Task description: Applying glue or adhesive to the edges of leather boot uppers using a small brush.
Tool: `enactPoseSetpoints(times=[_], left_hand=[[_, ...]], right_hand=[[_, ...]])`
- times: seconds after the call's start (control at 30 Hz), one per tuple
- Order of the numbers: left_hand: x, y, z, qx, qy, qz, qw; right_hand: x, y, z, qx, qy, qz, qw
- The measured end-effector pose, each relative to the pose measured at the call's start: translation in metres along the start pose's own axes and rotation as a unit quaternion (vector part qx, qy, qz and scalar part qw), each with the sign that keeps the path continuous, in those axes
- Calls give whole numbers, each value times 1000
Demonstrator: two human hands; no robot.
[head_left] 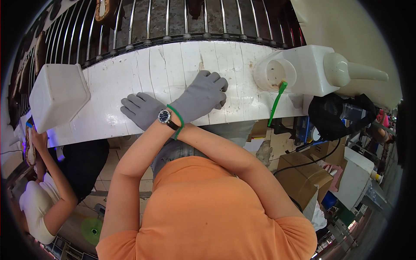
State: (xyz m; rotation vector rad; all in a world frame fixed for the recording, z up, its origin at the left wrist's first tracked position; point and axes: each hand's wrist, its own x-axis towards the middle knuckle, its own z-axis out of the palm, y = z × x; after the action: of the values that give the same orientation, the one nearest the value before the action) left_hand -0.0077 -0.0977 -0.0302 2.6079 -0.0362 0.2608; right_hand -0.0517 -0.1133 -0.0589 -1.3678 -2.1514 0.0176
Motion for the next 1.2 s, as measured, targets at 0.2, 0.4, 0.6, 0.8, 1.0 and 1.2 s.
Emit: enactPoseSetpoints(times=[0.2, 0.4, 0.6, 0.8, 1.0, 1.2], left_hand=[[3, 5, 1, 48, 69, 9, 996], [3, -3, -20, -79, 188, -85, 975], [-6, 0, -24, -87, 80, -45, 992], [-3, 2, -7, -33, 24, -27, 999], [1, 5, 5, 36, 40, -5, 999], [13, 4, -17, -36, 221, -43, 974]], right_hand=[[-1, 0, -6, -10, -31, -7, 999], [0, 1, -2, 7, -36, 0, 999], [0, -1, -1, -24, -29, 3, 999], [0, -3, -3, -22, -23, 7, 999], [0, -3, -6, -25, -28, 7, 999], [0, -1, -7, 5, -22, 11, 1000]])
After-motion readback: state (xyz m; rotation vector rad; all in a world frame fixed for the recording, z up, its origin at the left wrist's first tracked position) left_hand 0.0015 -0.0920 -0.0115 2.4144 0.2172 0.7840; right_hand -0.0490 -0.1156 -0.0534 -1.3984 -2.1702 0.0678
